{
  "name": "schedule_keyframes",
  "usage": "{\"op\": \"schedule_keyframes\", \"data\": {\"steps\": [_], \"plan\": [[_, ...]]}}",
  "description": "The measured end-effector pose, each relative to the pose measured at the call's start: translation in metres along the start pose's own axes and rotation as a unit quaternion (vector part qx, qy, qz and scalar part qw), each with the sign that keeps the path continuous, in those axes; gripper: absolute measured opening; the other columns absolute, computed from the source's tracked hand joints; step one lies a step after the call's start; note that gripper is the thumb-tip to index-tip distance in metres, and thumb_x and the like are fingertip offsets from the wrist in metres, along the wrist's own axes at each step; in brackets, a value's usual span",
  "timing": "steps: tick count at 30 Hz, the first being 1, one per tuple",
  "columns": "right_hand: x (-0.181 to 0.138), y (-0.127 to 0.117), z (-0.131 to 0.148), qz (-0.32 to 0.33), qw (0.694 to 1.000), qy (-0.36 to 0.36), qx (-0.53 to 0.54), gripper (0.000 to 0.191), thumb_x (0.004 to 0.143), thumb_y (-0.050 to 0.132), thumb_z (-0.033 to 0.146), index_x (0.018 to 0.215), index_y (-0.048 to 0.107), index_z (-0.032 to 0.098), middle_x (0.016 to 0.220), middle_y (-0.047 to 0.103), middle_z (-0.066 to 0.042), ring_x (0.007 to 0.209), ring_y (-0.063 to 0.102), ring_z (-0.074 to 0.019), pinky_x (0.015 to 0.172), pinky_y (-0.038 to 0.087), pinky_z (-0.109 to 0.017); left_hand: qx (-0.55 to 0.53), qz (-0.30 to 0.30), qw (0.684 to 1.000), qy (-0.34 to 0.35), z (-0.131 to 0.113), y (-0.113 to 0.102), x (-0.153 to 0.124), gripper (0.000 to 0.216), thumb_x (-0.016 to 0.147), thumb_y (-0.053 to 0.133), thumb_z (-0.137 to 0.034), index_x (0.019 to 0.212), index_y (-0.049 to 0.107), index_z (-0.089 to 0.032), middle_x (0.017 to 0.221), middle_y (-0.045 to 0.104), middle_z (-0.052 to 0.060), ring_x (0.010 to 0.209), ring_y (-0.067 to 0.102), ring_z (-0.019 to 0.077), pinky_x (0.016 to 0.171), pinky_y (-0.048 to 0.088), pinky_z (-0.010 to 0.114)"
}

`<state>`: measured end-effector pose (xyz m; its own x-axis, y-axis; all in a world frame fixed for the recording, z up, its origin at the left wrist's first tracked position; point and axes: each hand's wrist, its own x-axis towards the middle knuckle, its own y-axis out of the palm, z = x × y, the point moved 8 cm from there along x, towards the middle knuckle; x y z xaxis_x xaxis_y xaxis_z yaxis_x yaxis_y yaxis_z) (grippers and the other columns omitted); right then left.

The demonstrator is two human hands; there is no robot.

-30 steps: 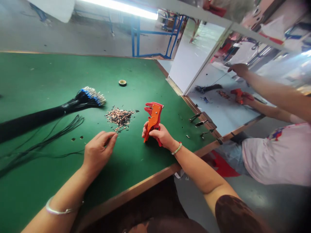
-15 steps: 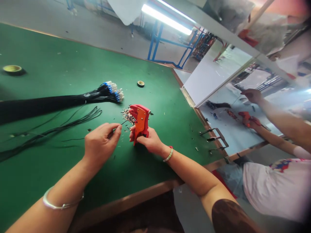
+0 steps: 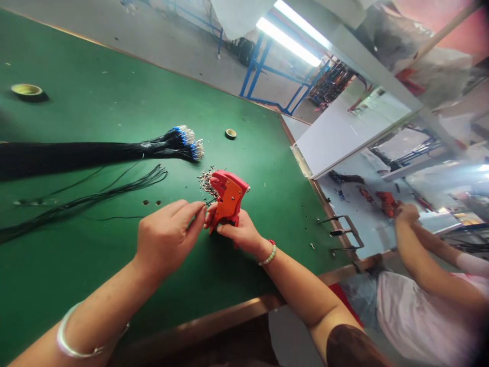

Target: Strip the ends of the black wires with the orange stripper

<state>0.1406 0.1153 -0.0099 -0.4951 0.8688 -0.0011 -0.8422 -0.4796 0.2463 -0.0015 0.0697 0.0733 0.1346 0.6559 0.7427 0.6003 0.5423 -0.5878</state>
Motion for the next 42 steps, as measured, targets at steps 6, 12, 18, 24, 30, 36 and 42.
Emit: {"op": "schedule_keyframes", "data": {"steps": [6,12,18,24,30,36,42], "plan": [[-0.004,0.011,0.002,0.008,1.000,0.000,-0.014,0.032,0.070,0.073,0.017,0.102,0.067,0.019,0.087,0.072,-0.002,0.079,0.070,-0.0196,0.080,0.059,-0.035,0.051,-0.002,0.998,0.042,-0.013,-0.007,0.000,0.019,0.101,0.061,-0.025,0.090,0.075,-0.017,0.066,0.064,0.000,0.057,0.054,0.0129,0.055,0.037,0.028],[-0.008,0.008,-0.004,-0.034,0.998,0.033,-0.040,0.018,0.069,0.075,0.023,0.083,0.063,0.019,0.074,0.064,0.001,0.068,0.060,-0.0160,0.073,0.058,-0.034,0.082,0.010,0.994,0.066,-0.024,-0.007,0.001,0.023,0.102,0.058,-0.026,0.092,0.078,-0.021,0.059,0.059,-0.002,0.053,0.051,0.0129,0.052,0.035,0.030],[-0.009,0.005,-0.010,-0.052,0.997,0.027,-0.053,0.028,0.073,0.081,0.037,0.080,0.061,0.018,0.070,0.060,0.000,0.065,0.057,-0.0145,0.068,0.056,-0.032,0.069,0.026,0.996,0.052,-0.023,-0.005,0.001,0.026,0.103,0.056,-0.028,0.095,0.079,-0.021,0.061,0.062,-0.001,0.055,0.054,0.0130,0.052,0.036,0.031],[-0.009,0.011,-0.009,-0.044,0.998,0.031,-0.043,0.053,0.073,0.082,0.068,0.075,0.058,0.020,0.064,0.061,-0.001,0.059,0.059,-0.0165,0.060,0.057,-0.033,0.051,0.015,0.997,0.063,-0.028,-0.007,0.002,0.025,0.102,0.057,-0.026,0.089,0.078,-0.020,0.059,0.061,-0.001,0.053,0.052,0.0127,0.051,0.035,0.031],[-0.011,0.011,-0.009,-0.053,0.996,0.030,-0.061,0.060,0.073,0.078,0.077,0.072,0.057,0.020,0.058,0.059,0.000,0.050,0.057,-0.0145,0.051,0.052,-0.030,0.057,0.032,0.997,0.050,-0.025,-0.002,-0.001,0.029,0.103,0.054,-0.029,0.086,0.077,-0.021,0.062,0.063,0.001,0.054,0.054,0.0132,0.053,0.036,0.030],[-0.012,0.009,-0.009,-0.069,0.994,0.027,-0.078,0.059,0.074,0.080,0.074,0.070,0.056,0.020,0.052,0.056,0.002,0.043,0.052,-0.0123,0.043,0.046,-0.027,0.046,0.038,0.997,0.042,-0.023,0.002,-0.003,0.031,0.103,0.052,-0.029,0.087,0.077,-0.021,0.066,0.067,0.002,0.056,0.057,0.0130,0.054,0.040,0.030],[-0.014,0.004,-0.013,-0.088,0.994,0.034,-0.059,0.057,0.075,0.082,0.071,0.072,0.054,0.021,0.048,0.050,0.006,0.037,0.046,-0.0095,0.036,0.041,-0.025,0.046,0.023,0.997,0.058,-0.022,0.005,-0.005,0.025,0.103,0.056,-0.025,0.091,0.077,-0.018,0.067,0.068,0.001,0.058,0.060,0.0140,0.055,0.041,0.030]]}}
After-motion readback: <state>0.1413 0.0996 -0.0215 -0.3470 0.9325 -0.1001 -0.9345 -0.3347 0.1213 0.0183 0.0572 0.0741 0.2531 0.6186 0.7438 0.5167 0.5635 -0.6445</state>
